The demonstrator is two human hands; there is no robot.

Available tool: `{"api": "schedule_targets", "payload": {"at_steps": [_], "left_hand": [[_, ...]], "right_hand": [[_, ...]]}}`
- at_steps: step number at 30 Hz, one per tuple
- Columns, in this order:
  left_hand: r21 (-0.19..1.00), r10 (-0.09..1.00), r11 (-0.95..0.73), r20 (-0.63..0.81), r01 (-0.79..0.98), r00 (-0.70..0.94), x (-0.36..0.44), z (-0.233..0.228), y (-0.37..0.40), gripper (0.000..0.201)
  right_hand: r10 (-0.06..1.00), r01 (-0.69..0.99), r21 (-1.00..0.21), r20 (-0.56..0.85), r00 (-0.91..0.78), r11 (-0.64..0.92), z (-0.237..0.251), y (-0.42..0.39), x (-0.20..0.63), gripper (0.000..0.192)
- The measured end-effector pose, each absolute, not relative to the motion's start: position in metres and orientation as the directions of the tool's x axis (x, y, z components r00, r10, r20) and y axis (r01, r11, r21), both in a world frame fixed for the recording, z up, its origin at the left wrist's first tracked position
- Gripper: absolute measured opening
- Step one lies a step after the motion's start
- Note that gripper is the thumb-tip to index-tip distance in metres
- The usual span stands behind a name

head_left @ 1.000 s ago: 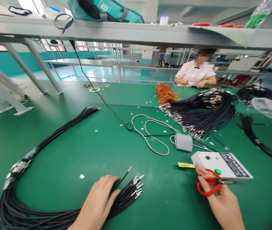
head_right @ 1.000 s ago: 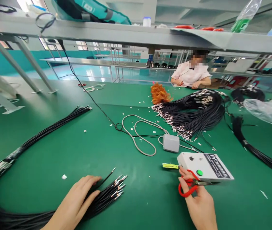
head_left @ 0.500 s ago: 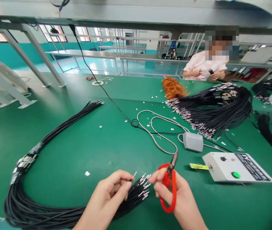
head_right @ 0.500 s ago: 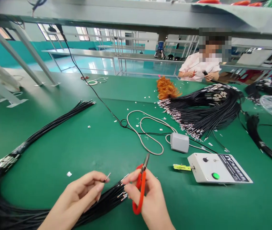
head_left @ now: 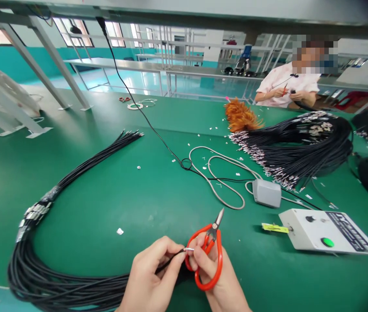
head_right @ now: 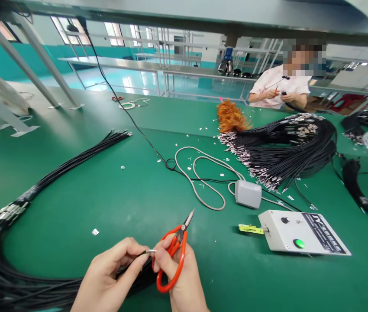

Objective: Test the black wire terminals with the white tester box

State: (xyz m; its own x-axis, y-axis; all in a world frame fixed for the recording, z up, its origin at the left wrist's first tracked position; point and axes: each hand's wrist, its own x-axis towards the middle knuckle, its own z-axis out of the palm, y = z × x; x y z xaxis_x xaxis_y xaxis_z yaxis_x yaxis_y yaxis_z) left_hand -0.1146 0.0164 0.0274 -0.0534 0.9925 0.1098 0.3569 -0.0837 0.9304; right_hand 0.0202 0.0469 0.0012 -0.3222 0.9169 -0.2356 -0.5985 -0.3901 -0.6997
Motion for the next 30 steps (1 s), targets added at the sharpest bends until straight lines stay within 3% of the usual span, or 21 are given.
{"api": "schedule_targets", "payload": {"at_steps": [4, 10, 16, 19, 22, 30], "left_hand": [[0.901, 0.988, -0.108, 0.143, 0.419, -0.052, -0.118, 0.021, 0.018, 0.020], [0.828, 0.938, -0.269, 0.341, 0.493, -0.061, -0.114, 0.028, 0.021, 0.019], [0.932, 0.979, -0.159, 0.193, 0.327, -0.073, -0.111, 0.027, 0.021, 0.017], [0.942, 0.980, -0.139, 0.175, 0.304, -0.093, -0.111, 0.026, 0.021, 0.017], [0.914, 0.962, -0.186, 0.244, 0.360, -0.123, -0.109, 0.027, 0.021, 0.019], [0.692, 0.856, -0.376, 0.514, 0.616, -0.055, -0.109, 0.022, 0.021, 0.017]], "right_hand": [[0.919, -0.624, -0.676, -0.272, -0.284, -0.393, 0.003, 0.045, 0.023, 0.032], [0.912, -0.699, -0.586, -0.263, -0.314, -0.410, 0.008, 0.050, 0.019, 0.029], [0.925, -0.798, -0.478, -0.278, -0.260, -0.368, 0.001, 0.043, 0.001, 0.027], [0.936, -0.770, -0.543, -0.287, -0.204, -0.335, 0.002, 0.042, 0.000, 0.026], [0.947, -0.695, -0.651, -0.285, -0.147, -0.304, 0.009, 0.042, 0.004, 0.026], [0.935, -0.557, -0.759, -0.342, -0.098, -0.336, 0.021, 0.041, 0.012, 0.032]]}}
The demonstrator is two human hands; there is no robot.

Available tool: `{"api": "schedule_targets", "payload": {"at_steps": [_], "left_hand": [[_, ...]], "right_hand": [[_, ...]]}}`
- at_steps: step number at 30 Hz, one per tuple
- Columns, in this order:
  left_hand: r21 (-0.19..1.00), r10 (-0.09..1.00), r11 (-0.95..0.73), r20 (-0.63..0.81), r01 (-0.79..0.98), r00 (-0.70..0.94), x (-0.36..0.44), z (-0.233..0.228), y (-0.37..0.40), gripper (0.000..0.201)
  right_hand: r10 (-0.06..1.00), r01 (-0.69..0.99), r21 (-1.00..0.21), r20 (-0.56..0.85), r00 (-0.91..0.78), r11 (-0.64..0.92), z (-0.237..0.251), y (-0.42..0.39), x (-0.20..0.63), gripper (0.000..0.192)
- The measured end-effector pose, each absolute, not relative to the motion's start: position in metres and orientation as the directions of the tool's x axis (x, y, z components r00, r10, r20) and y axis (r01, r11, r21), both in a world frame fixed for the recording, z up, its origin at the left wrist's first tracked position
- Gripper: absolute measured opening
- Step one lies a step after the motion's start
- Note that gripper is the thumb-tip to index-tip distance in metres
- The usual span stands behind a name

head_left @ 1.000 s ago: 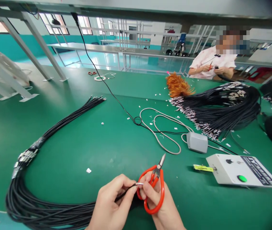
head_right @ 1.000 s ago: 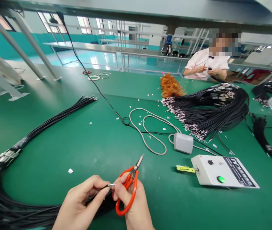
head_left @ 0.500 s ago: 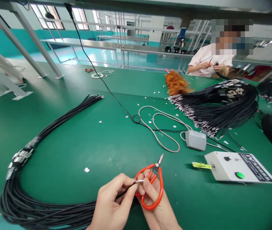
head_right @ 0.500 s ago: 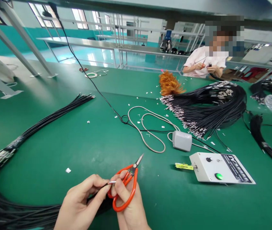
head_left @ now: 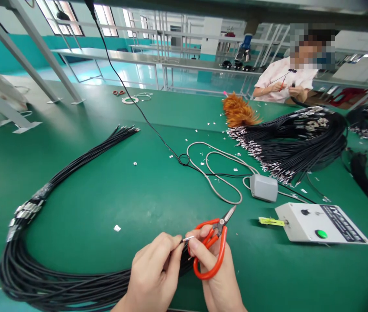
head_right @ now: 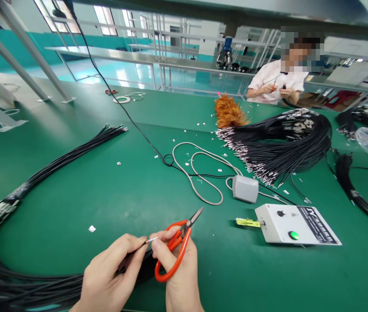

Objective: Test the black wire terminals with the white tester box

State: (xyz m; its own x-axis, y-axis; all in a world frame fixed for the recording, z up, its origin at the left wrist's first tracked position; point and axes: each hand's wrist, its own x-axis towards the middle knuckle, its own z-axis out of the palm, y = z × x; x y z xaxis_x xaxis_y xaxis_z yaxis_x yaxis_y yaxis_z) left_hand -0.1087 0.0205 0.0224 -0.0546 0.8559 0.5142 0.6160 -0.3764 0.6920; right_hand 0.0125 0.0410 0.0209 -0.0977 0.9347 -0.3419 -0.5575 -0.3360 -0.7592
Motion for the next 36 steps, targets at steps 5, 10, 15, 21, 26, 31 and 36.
{"api": "schedule_targets", "payload": {"at_steps": [5, 10, 15, 21, 26, 31, 36], "left_hand": [[0.831, 0.936, -0.254, 0.340, 0.496, -0.090, -0.110, 0.024, 0.020, 0.014], [0.988, 0.993, 0.088, -0.077, 0.127, -0.091, -0.116, 0.037, 0.026, 0.018], [0.976, 0.969, 0.195, -0.207, -0.095, -0.132, -0.124, 0.038, 0.027, 0.029], [0.969, 0.959, 0.222, -0.237, -0.109, -0.153, -0.122, 0.048, 0.030, 0.031], [0.966, 0.956, 0.251, -0.258, -0.070, -0.140, -0.118, 0.057, 0.034, 0.029], [0.957, 0.951, 0.283, -0.289, -0.068, -0.107, -0.118, 0.057, 0.036, 0.027], [0.941, 0.944, 0.316, -0.324, -0.126, -0.055, -0.122, 0.049, 0.038, 0.028]], "right_hand": [[0.957, -0.499, -0.818, -0.264, -0.116, -0.286, 0.019, 0.048, 0.015, 0.033], [0.973, -0.319, -0.923, -0.170, -0.157, -0.213, 0.019, 0.059, 0.023, 0.028], [0.941, 0.191, -0.974, -0.177, -0.287, -0.125, 0.026, 0.064, 0.052, 0.021], [0.850, 0.604, -0.789, -0.235, -0.472, 0.117, 0.038, 0.065, 0.062, 0.032], [0.784, 0.593, -0.801, -0.316, -0.534, 0.082, 0.047, 0.073, 0.050, 0.042], [0.595, 0.370, -0.914, -0.394, -0.701, -0.168, 0.048, 0.086, 0.053, 0.041], [0.478, 0.273, -0.921, -0.378, -0.793, -0.277, 0.051, 0.095, 0.055, 0.053]]}}
